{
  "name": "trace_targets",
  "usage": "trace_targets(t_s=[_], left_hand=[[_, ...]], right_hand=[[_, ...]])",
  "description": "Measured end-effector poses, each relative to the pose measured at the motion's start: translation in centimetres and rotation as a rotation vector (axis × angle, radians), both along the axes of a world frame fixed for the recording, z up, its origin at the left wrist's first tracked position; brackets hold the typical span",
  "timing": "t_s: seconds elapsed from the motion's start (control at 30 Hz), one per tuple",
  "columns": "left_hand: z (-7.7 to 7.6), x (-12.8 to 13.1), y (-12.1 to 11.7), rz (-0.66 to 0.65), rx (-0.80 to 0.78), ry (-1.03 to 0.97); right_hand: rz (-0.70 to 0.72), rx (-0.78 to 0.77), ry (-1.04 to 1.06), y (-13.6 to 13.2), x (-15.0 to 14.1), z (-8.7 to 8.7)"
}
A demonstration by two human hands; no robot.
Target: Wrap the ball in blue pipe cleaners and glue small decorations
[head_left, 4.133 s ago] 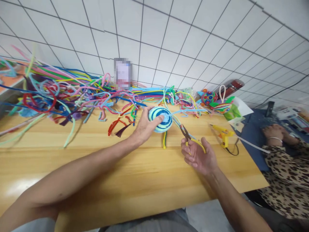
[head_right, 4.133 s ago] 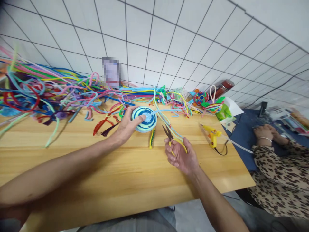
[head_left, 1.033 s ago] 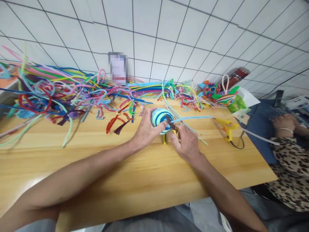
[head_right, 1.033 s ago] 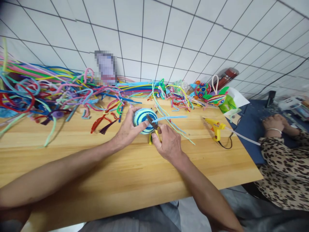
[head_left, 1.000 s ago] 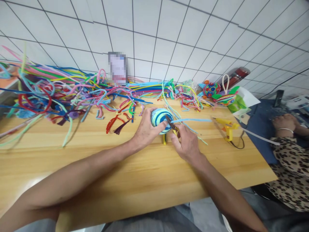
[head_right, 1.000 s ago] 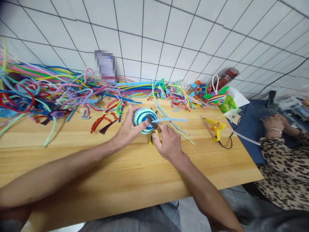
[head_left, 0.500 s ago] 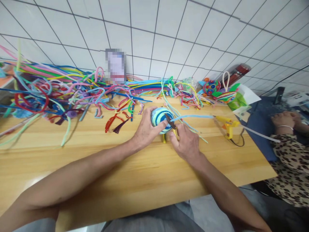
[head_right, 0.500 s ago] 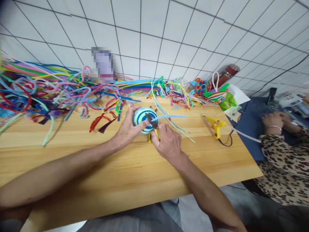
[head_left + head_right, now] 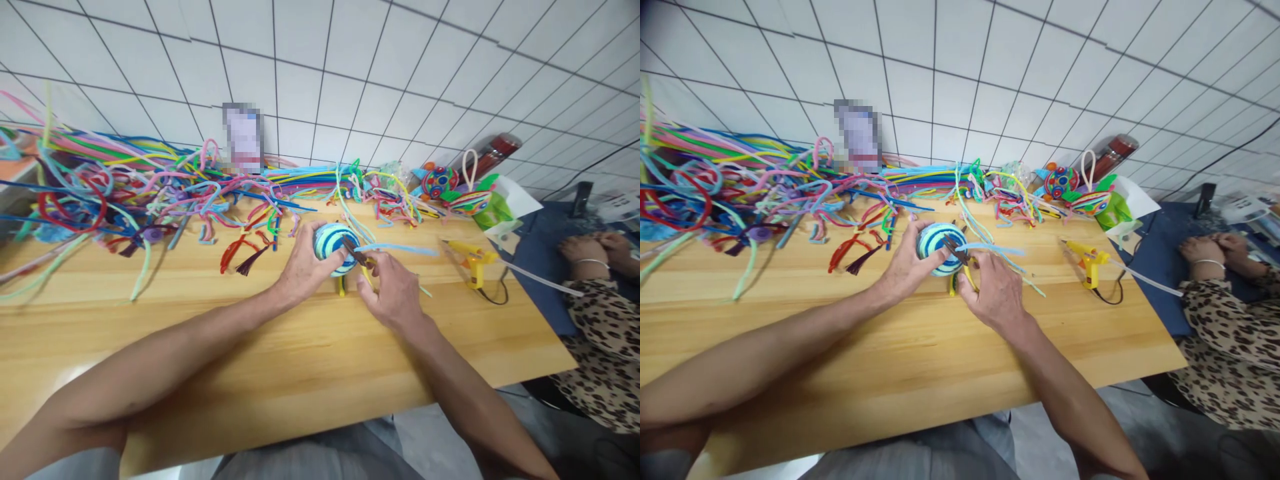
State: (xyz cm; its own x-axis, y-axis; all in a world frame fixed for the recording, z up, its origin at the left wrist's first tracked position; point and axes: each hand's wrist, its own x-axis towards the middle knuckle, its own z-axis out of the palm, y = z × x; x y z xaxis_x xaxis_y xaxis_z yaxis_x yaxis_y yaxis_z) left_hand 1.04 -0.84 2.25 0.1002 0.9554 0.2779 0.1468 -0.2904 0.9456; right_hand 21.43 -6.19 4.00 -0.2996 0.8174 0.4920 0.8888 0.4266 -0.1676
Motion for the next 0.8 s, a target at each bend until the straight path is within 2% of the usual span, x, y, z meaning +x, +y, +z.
trace_targets(t_s=[0.23, 0.33, 0.5, 0.63, 0.73, 0.8], left_hand=[[-0.4, 0.2, 0.0, 0.005, -0.005, 0.009], [-0.5, 0.4, -0.2, -0.015, -0.028, 0.023], [-0.5, 0.4, -0.2, -0.019, -0.075, -0.007], [-0.5, 0.1, 0.4, 0.022, -0.103, -0.030], [-0.5, 0.0, 0.7, 0.046, -0.104, -0.053], [-0.4, -0.1, 0.8, 0.038, -0.115, -0.070]], right_hand=[[0.110, -0.136, -0.084, 0.4, 2.6, 1.4], [0.171, -0.180, -0.052, 0.2, 2.6, 1.2], [0.093, -0.071, -0.121, 0.1, 1.7, -0.4], [0.140, -0.010, -0.096, -0.1, 1.7, -0.5], [0.129, -0.025, -0.083, 0.1, 3.3, -0.4], [0.041, -0.015, -0.119, 0.8, 5.2, -0.8]])
